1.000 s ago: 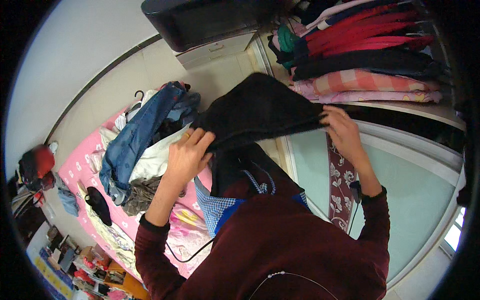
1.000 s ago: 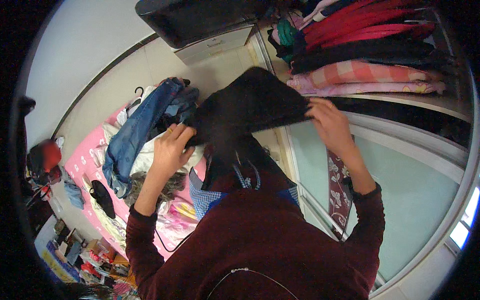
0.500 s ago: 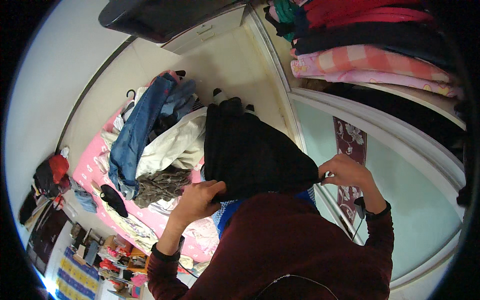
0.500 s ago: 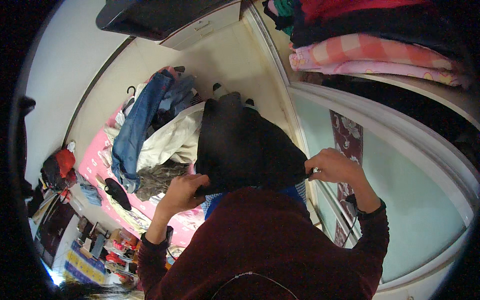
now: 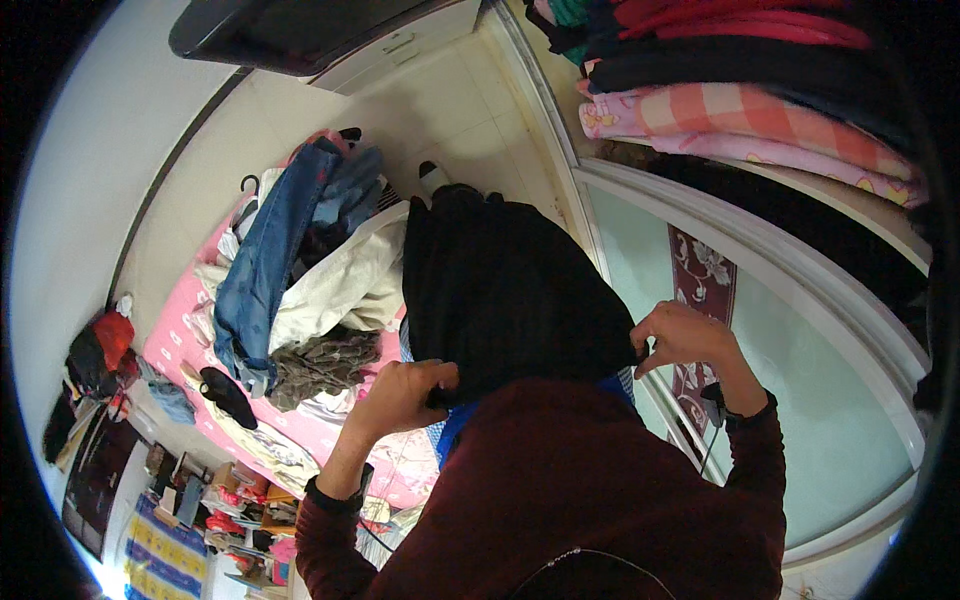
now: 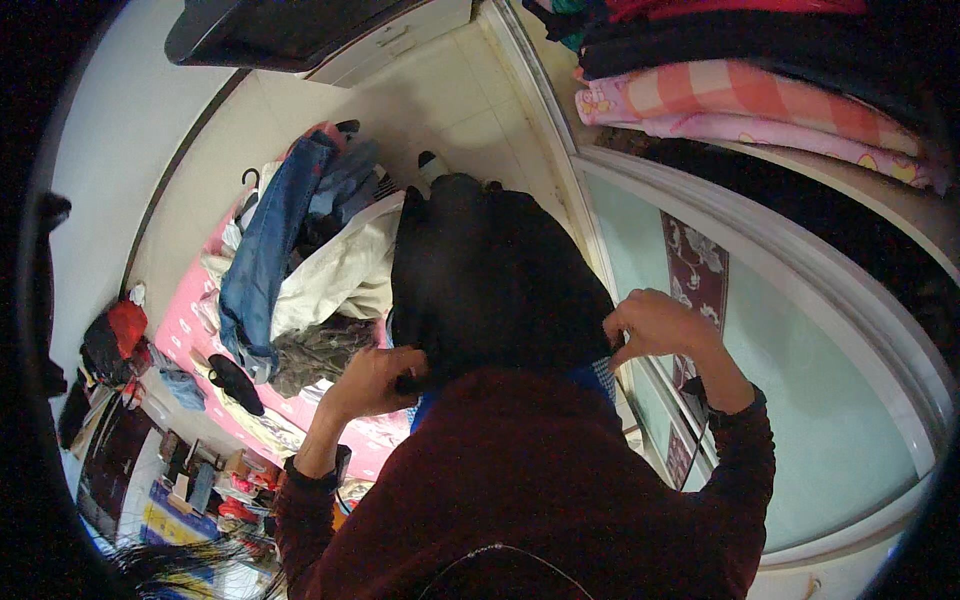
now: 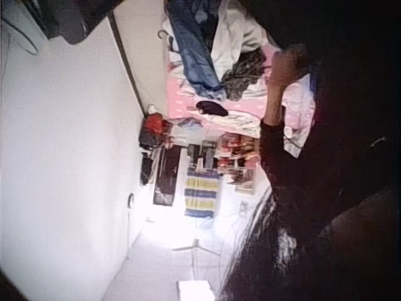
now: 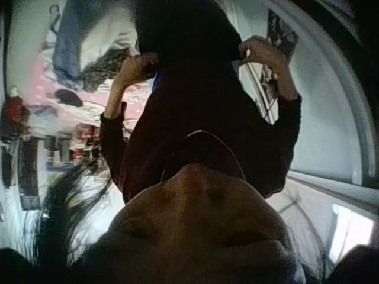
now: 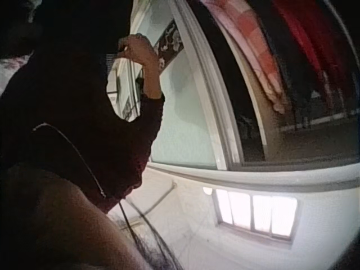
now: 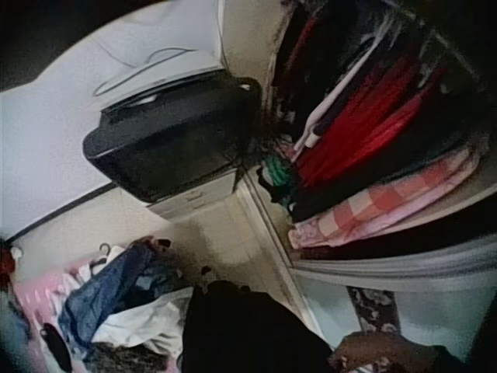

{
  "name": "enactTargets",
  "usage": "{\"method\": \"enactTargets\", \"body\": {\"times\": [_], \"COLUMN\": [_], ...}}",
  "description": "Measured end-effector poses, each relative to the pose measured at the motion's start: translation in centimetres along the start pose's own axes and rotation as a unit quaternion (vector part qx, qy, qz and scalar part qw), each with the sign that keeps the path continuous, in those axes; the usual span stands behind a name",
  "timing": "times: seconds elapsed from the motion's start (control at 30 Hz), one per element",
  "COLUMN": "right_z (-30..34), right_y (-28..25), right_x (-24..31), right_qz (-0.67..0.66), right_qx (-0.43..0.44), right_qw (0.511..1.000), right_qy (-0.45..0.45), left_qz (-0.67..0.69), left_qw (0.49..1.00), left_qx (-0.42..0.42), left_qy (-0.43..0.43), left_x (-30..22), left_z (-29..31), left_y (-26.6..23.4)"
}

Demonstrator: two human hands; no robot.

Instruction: The person removes clothes from a closet, places them on a bed, and then returns them to the closet on hangers. The person handles jeans, shirts, and other garments, moving them between the closet and the bed.

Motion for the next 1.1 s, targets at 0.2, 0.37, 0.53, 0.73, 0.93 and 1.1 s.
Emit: {"method": "enactTargets", "body": {"times": [0.2, 0.37, 0.53, 0.73, 0.93, 1.1], "right_z": [0.1, 1.0, 0.8, -1.5, 1.9, 0.2], "right_y": [-2.2, -5.5, -9.7, -13.9, -16.2, -15.8], "right_x": [0.7, 2.8, 2.3, 3.7, 8.5, 11.2], "right_qz": [0.049, 0.121, -0.102, -0.124, -0.082, -0.097], "right_qx": [-0.105, -0.307, -0.472, -0.528, -0.565, -0.617], "right_qw": [0.993, 0.942, 0.863, 0.808, 0.804, 0.752], "right_qy": [-0.005, -0.055, -0.151, -0.229, -0.166, -0.21], "left_qz": [0.002, -0.064, 0.132, 0.128, 0.147, 0.433], "left_qw": [0.999, 0.97, 0.903, 0.868, 0.842, 0.734], "left_qx": [-0.047, -0.236, -0.407, -0.472, -0.511, -0.518], "left_qy": [0.002, 0.005, 0.033, 0.088, 0.094, 0.073], "left_x": [-0.7, -1.7, -0.5, -0.6, -3.9, -4.8], "left_z": [0.4, 0.8, 0.8, -0.5, 2.9, 0.4], "left_y": [-0.4, -3.2, -7.6, -13.2, -16.3, -14.2]}}
Point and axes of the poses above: each hand's wrist, its own z-axis away from the middle knuckle, its own y-axis out of the palm, x = y × z, the point moved 3 cm from there along -z, towards the middle knuckle, and after that the axes turned 2 degrees about -y, right-handed, at the moved point
